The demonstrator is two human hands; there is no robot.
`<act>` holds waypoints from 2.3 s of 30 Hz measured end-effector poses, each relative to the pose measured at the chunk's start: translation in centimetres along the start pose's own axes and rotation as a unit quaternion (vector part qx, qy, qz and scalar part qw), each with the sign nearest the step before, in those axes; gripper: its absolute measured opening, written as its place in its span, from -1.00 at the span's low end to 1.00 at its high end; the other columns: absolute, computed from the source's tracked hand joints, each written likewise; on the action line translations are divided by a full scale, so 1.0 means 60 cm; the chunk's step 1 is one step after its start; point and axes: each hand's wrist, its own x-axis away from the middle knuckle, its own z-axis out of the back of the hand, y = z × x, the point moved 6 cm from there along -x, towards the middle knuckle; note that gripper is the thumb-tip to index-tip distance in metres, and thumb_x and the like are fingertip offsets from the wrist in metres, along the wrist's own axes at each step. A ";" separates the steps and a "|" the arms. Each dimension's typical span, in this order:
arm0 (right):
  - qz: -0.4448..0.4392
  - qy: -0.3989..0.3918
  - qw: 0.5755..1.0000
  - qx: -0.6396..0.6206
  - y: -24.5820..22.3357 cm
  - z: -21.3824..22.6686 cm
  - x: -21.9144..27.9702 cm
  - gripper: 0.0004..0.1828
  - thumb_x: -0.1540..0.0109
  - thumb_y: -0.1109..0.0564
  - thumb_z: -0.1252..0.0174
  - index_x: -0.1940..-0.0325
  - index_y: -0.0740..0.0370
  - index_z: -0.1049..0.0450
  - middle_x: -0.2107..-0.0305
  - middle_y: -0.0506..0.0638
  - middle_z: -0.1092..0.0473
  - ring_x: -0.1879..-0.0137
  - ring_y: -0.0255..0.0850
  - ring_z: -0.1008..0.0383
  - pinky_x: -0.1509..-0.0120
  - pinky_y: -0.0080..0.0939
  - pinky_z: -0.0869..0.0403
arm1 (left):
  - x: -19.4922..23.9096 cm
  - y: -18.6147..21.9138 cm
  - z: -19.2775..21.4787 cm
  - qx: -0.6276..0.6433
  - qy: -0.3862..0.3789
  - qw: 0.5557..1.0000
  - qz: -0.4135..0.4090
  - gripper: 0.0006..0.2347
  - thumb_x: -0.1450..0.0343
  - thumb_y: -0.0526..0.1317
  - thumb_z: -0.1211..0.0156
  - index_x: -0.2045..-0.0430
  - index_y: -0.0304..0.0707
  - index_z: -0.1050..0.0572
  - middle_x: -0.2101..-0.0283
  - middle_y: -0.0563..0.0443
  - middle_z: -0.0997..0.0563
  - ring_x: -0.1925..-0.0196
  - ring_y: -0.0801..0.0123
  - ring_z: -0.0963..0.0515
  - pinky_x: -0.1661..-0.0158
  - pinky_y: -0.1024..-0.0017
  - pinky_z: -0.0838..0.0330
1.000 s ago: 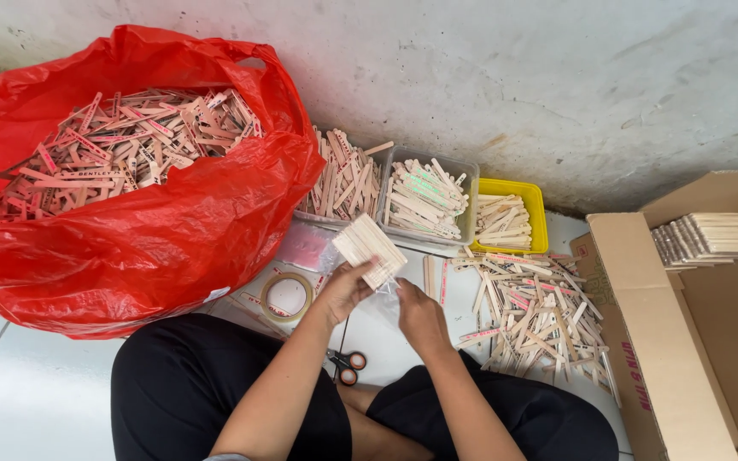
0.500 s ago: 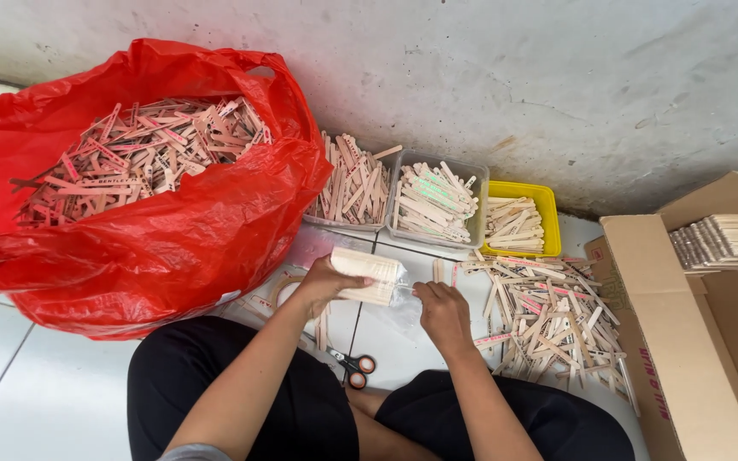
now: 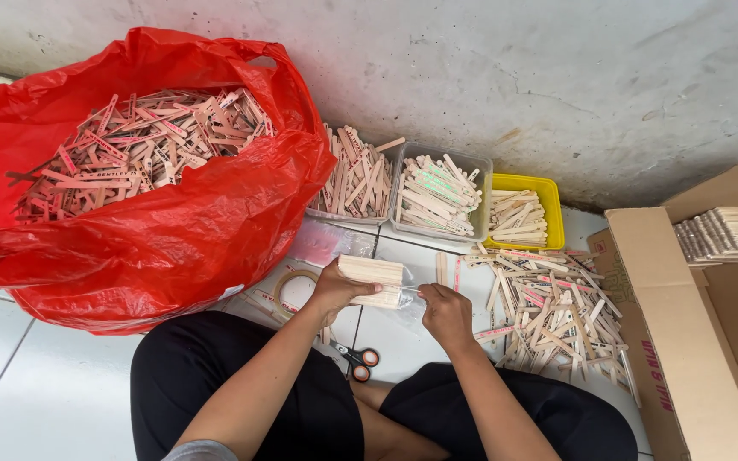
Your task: The person sits on the floor and packs wooden clothespins into small clear plastic bags. They gather clothespins from nearby containers, align them into neat stacks, insert them into bags, and seal the bags with tape. The packed bags are then placed into a cardboard box.
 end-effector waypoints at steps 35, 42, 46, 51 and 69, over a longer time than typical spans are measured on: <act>0.026 0.012 1.000 -0.010 -0.020 -0.029 0.010 -0.82 -0.15 0.37 -0.14 0.46 0.16 -0.54 0.74 -0.06 -0.38 0.59 -0.18 -0.46 0.54 -0.38 -0.38 | 0.004 -0.012 -0.025 -0.033 -0.006 0.999 0.005 -0.42 0.05 -0.33 -0.71 0.26 -0.22 -0.40 0.38 -0.02 -0.51 0.34 0.34 -0.61 0.42 0.42 -0.66; 0.037 0.009 0.999 0.021 -0.015 -0.044 0.016 -0.84 -0.16 0.33 -0.16 0.46 0.12 -0.52 0.73 -0.09 -0.35 0.58 -0.19 -0.46 0.52 -0.38 -0.39 | -0.004 -0.017 -0.023 -0.037 -0.003 0.999 0.004 -0.40 0.06 -0.34 -0.71 0.22 -0.27 -0.41 0.35 -0.07 -0.53 0.32 0.30 -0.63 0.39 0.41 -0.67; 0.037 0.006 0.999 0.017 -0.010 -0.031 -0.005 -0.85 -0.16 0.33 -0.16 0.44 0.12 -0.52 0.71 -0.07 -0.36 0.55 -0.17 -0.48 0.48 -0.34 -0.42 | -0.013 -0.023 -0.029 -0.031 0.006 0.999 0.005 -0.42 0.05 -0.37 -0.70 0.23 -0.30 -0.43 0.34 -0.10 -0.55 0.30 0.28 -0.64 0.36 0.39 -0.67; -0.068 0.074 0.995 -0.028 0.006 0.075 -0.070 -0.63 -0.18 0.04 -0.36 -0.08 -0.02 -0.56 0.10 -0.05 -0.52 -0.15 -0.04 -0.44 -0.38 0.15 -0.16 | -0.013 -0.015 -0.046 0.117 0.073 0.990 -0.022 -0.40 0.07 -0.46 -0.68 0.15 -0.29 -0.51 0.28 -0.06 -0.58 0.27 0.36 -0.60 0.27 0.37 -0.66; -0.384 0.224 0.725 -0.526 0.076 -0.103 0.011 -0.89 -0.17 0.31 -0.38 0.22 0.29 -0.63 0.32 -0.05 -0.54 0.09 -0.36 -0.48 -0.09 -0.26 -0.46 | 0.024 -0.034 -0.142 0.263 0.070 0.961 -0.042 -0.51 -0.04 -0.51 -0.61 0.29 -0.17 -0.44 0.31 0.04 -0.57 0.31 0.40 -0.59 0.31 0.43 -0.56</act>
